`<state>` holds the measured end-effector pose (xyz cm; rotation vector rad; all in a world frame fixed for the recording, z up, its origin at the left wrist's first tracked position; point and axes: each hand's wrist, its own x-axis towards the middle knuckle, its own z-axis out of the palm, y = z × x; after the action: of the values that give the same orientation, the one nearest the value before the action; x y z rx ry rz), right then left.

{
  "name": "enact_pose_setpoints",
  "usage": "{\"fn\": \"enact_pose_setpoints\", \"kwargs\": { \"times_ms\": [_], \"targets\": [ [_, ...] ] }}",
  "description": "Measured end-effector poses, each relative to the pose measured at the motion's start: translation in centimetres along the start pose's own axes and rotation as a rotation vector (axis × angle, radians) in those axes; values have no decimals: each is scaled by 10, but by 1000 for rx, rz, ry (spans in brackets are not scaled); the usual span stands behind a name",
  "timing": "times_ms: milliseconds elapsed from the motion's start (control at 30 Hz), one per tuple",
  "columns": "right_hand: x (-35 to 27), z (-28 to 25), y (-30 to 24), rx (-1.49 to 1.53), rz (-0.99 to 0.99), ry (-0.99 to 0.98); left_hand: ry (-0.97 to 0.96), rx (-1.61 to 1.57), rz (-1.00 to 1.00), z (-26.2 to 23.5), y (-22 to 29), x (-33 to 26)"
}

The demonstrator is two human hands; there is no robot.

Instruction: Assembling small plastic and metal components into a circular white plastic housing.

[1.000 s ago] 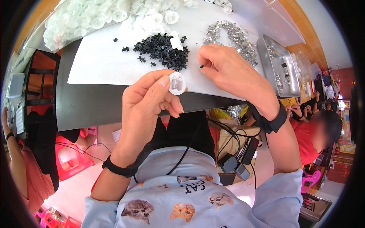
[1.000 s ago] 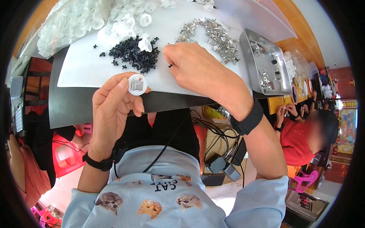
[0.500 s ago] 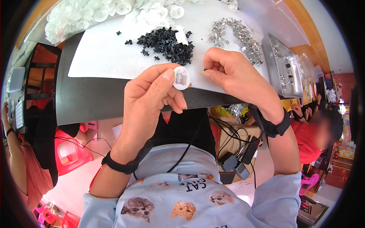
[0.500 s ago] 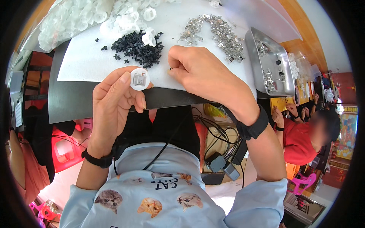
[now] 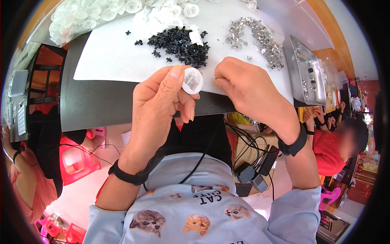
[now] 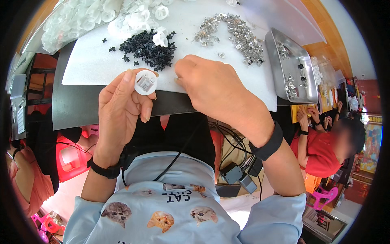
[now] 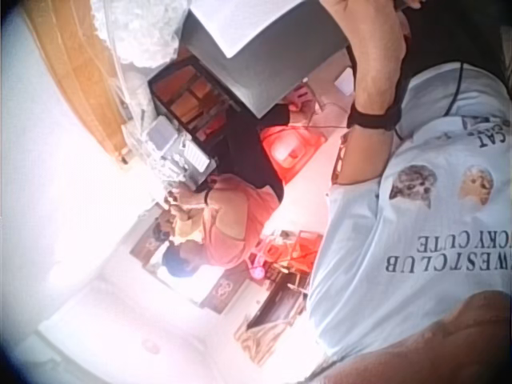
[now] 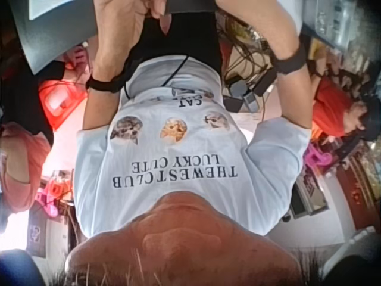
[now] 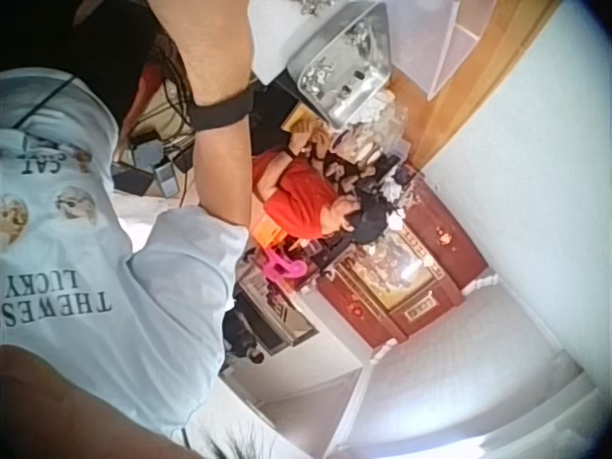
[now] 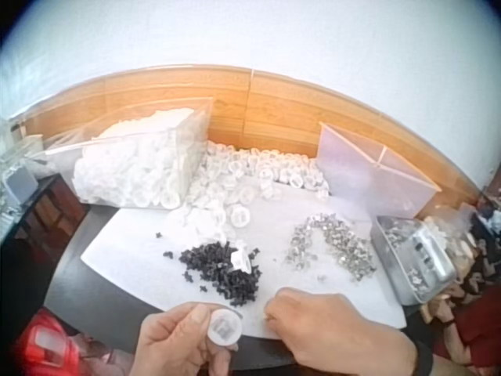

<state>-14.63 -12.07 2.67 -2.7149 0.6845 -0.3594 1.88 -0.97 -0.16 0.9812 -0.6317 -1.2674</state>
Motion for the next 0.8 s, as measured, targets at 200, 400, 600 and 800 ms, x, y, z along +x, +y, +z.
{"fn": "enact_pose_setpoints", "kwargs": {
  "times_ms": [200, 400, 600, 800],
  "targets": [
    [9, -21, -21, 394, 102, 23, 4, -15, -10, -1, 0, -1],
    [23, -19, -31, 305, -108, 66, 37, -13, -52, 3, 6, -1],
    [27, -22, -35, 154, -177, 67, 46, -12, -100, 1, 10, 1],
    [28, -22, -35, 145, -210, 52, 52, -22, -128, 1, 11, 2]
  ]
}}
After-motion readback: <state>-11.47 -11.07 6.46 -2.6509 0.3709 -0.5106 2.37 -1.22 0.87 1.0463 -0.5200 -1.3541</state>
